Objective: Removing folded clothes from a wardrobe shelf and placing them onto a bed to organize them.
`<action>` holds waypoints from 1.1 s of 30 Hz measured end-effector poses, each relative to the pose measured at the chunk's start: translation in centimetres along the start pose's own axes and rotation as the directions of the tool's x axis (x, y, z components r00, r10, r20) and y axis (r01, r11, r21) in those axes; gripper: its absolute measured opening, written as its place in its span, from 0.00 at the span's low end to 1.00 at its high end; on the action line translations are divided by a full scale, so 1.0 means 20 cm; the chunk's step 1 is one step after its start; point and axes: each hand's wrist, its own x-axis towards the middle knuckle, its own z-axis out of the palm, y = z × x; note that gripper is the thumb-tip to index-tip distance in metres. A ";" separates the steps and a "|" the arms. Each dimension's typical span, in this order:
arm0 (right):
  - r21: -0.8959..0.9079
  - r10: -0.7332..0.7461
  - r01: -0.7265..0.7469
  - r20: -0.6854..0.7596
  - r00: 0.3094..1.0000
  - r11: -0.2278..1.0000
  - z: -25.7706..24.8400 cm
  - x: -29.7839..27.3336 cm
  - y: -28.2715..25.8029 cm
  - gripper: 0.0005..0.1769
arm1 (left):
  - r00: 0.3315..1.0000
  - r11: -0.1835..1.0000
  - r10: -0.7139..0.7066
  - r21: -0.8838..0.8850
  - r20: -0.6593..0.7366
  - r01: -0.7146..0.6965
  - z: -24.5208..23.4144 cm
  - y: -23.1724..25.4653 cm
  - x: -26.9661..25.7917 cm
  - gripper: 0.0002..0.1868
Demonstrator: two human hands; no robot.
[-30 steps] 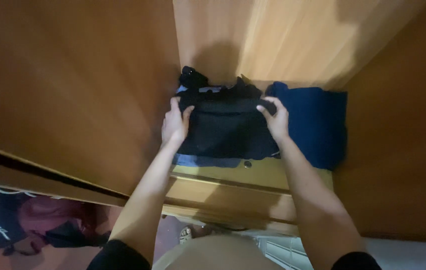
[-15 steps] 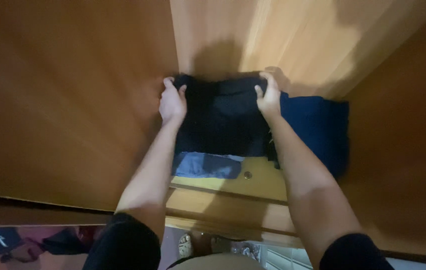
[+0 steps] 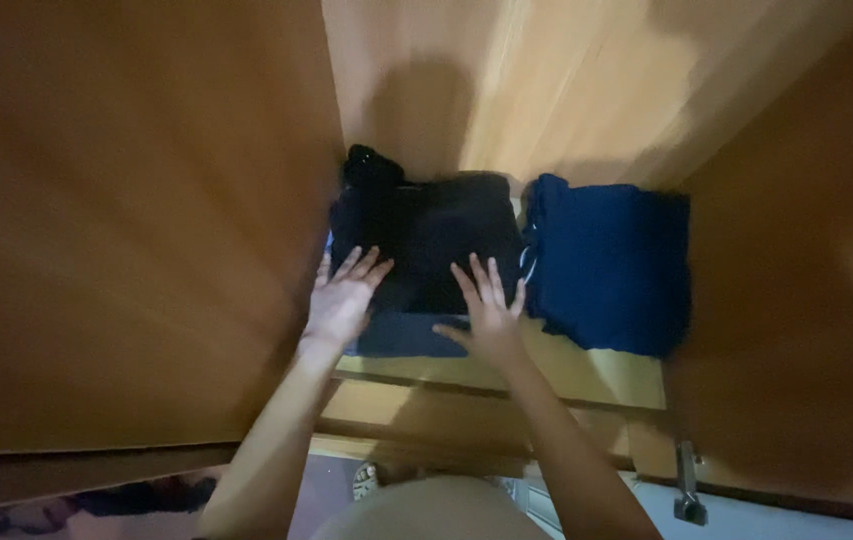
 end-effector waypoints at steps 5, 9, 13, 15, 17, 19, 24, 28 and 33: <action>-0.073 -0.208 0.202 -0.082 0.975 0.977 -0.03 0.08 -0.23 0.57 | 0.942 0.986 -0.054 -0.164 -0.331 -0.001 0.09 0.03 -0.07 0.28; -0.075 -0.376 0.369 -0.233 0.897 0.926 0.05 0.18 -0.26 0.51 | 0.910 0.978 -0.043 -0.205 -0.413 -0.047 -0.01 0.11 -0.17 0.24; 0.092 -0.345 0.416 -0.414 0.843 0.905 -0.07 0.22 -0.22 0.21 | 0.769 0.836 -0.245 -0.531 -0.590 -0.141 -0.02 0.11 -0.18 0.32; 0.165 -0.343 0.461 -0.466 0.816 0.872 -0.28 0.21 -0.23 0.20 | 0.671 0.794 -0.324 -0.577 -0.667 -0.190 -0.06 0.11 -0.14 0.39; 0.277 -0.309 0.432 -0.392 0.866 0.858 -0.47 0.21 -0.22 0.29 | 0.585 0.903 -0.241 -0.400 -0.774 -0.158 -0.10 0.09 -0.09 0.62; 0.200 -0.256 0.349 -0.380 0.889 0.916 -0.57 0.23 -0.15 0.29 | 0.586 0.905 -0.218 -0.387 -0.780 -0.178 -0.22 0.11 -0.07 0.60; 0.303 -0.127 0.260 -0.396 0.909 0.917 -0.88 0.13 -0.15 0.24 | 0.831 0.942 -0.111 -0.325 -0.545 -0.087 -0.53 0.09 -0.09 0.35; 0.650 -0.025 0.268 -0.358 0.934 0.711 -1.01 -0.04 -0.16 0.15 | 0.960 0.751 -0.210 -0.659 -0.184 0.038 -0.92 0.12 -0.34 0.26; 0.908 0.046 0.245 -0.276 0.960 0.341 -1.04 -0.15 -0.18 0.09 | 0.832 0.553 -0.013 -0.697 -0.554 -0.456 -0.99 0.04 -0.45 0.25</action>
